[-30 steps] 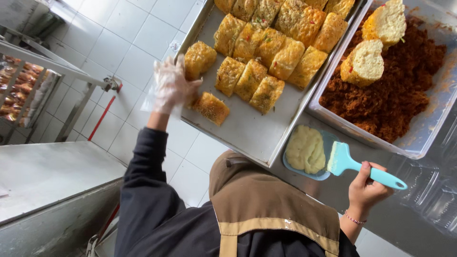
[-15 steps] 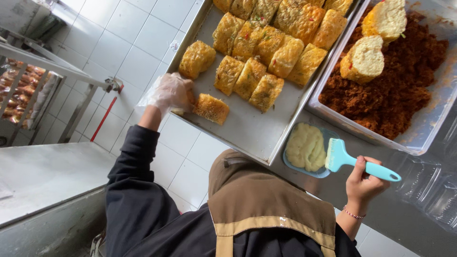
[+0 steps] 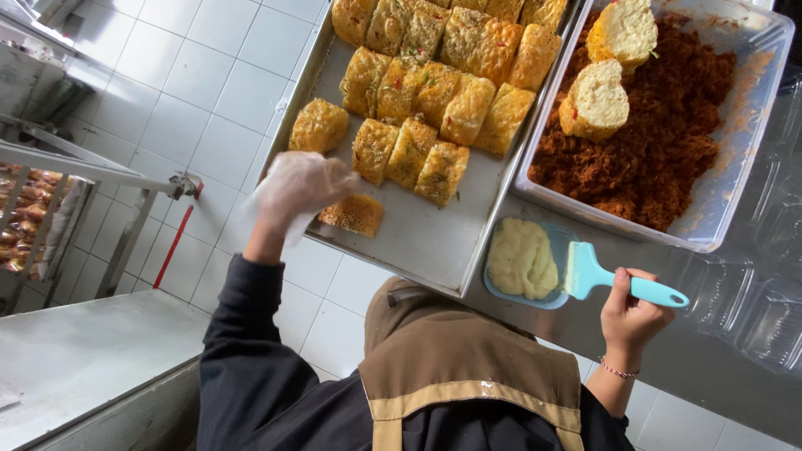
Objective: The person prepares bread rolls by spreading a cream filling onto the cut surface of rolls using a blue spatula and then dipping them into a container of meat floss.
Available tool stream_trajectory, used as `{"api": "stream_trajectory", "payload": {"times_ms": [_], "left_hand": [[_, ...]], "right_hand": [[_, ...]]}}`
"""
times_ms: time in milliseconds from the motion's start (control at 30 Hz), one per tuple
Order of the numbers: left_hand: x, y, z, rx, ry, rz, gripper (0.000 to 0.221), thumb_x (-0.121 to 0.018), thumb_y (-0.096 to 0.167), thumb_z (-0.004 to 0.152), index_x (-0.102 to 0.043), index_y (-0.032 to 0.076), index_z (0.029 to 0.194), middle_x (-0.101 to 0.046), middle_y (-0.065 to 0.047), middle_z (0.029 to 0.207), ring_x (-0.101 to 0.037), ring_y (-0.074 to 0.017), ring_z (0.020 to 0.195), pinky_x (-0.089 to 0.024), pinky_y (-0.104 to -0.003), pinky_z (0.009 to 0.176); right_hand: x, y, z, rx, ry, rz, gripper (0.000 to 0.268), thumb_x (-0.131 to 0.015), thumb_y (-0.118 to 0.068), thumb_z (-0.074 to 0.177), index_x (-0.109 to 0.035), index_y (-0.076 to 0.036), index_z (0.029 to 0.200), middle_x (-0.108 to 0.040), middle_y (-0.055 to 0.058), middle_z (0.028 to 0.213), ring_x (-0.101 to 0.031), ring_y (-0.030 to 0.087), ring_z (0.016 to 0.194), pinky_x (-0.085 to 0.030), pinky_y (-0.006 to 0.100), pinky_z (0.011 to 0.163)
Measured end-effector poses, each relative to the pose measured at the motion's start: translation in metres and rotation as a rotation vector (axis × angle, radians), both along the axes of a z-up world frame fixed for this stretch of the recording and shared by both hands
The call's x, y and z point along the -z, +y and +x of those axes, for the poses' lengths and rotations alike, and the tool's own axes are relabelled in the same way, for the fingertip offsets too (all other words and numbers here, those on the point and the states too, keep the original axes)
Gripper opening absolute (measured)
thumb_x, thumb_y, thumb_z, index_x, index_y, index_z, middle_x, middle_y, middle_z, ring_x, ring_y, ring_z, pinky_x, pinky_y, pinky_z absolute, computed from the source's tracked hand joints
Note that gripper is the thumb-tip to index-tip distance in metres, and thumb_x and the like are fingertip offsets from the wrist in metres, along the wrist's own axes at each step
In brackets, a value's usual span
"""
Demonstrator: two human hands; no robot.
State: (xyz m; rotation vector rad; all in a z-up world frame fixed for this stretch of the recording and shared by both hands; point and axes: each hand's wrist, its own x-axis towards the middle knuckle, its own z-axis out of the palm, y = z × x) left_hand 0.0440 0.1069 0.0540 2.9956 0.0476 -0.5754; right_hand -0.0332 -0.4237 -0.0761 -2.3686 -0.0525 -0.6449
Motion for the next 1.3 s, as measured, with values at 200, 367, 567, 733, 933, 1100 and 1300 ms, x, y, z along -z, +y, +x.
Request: {"api": "stream_trajectory", "payload": {"times_ms": [200,367,567,733,933,1100,1300], "left_hand": [[-0.015,-0.023,0.006,0.033,0.359,0.087,0.083,-0.05,0.088,0.079,-0.081,0.017,0.109,-0.074,-0.008,0.094,-0.068,-0.0216,0.086,-0.044,-0.04,0.075],[-0.011,-0.015,0.008,-0.016,0.487,0.204,0.091,-0.059,0.091,0.074,-0.08,0.012,0.115,-0.075,-0.009,0.088,-0.07,-0.0188,0.077,-0.048,-0.034,0.064],[-0.048,-0.03,0.052,0.277,0.1,0.06,0.034,-0.055,0.044,0.098,-0.067,0.014,0.087,-0.049,0.002,0.061,-0.041,-0.0117,0.048,-0.042,-0.029,0.043],[-0.015,-0.08,0.162,0.5,-0.512,0.009,0.035,-0.065,0.022,0.087,-0.061,0.006,0.118,-0.05,0.002,0.062,-0.042,-0.0087,0.05,-0.044,-0.028,0.047],[0.051,-0.105,0.215,0.672,-0.115,-0.02,0.066,-0.078,0.022,0.073,-0.054,0.002,0.132,-0.056,-0.009,0.087,-0.052,-0.0186,0.072,-0.051,-0.03,0.062],[0.067,-0.104,0.217,0.701,-0.017,0.227,0.071,-0.081,0.06,0.072,-0.073,0.0,0.11,-0.063,-0.008,0.097,-0.055,-0.0198,0.088,-0.05,-0.028,0.082],[0.046,-0.106,0.214,0.602,0.0,0.118,0.095,-0.076,0.035,0.073,-0.038,-0.001,0.152,-0.063,-0.012,0.1,-0.058,-0.0228,0.083,-0.053,-0.029,0.075]], "right_hand": [[-0.003,0.005,0.007,0.002,0.016,-0.02,0.025,-0.07,-0.016,0.112,-0.069,0.0,0.093,-0.061,0.004,0.066,-0.057,0.011,0.055,-0.04,0.023,0.054],[-0.003,0.002,0.007,0.009,0.015,0.006,0.022,-0.069,-0.016,0.112,-0.07,0.0,0.097,-0.061,0.003,0.067,-0.056,0.01,0.055,-0.04,0.023,0.052],[-0.007,0.003,0.014,0.007,0.012,0.002,0.018,-0.069,-0.014,0.109,-0.071,-0.002,0.096,-0.062,0.003,0.068,-0.056,0.01,0.053,-0.039,0.023,0.05],[-0.01,0.01,0.011,-0.007,-0.015,-0.003,0.017,-0.07,-0.012,0.108,-0.07,-0.001,0.095,-0.061,0.004,0.07,-0.055,0.01,0.053,-0.039,0.024,0.052],[-0.01,0.004,0.002,0.058,0.014,0.042,0.016,-0.069,-0.013,0.105,-0.071,-0.002,0.093,-0.061,0.002,0.067,-0.053,0.01,0.054,-0.037,0.025,0.051],[-0.008,0.0,-0.002,0.122,0.025,0.013,0.018,-0.07,-0.014,0.106,-0.07,-0.002,0.093,-0.058,0.002,0.065,-0.053,0.009,0.05,-0.037,0.024,0.049],[-0.005,0.0,0.003,0.101,0.039,0.003,0.017,-0.07,-0.014,0.106,-0.07,-0.002,0.092,-0.058,0.0,0.063,-0.051,0.009,0.053,-0.035,0.024,0.047]]}}
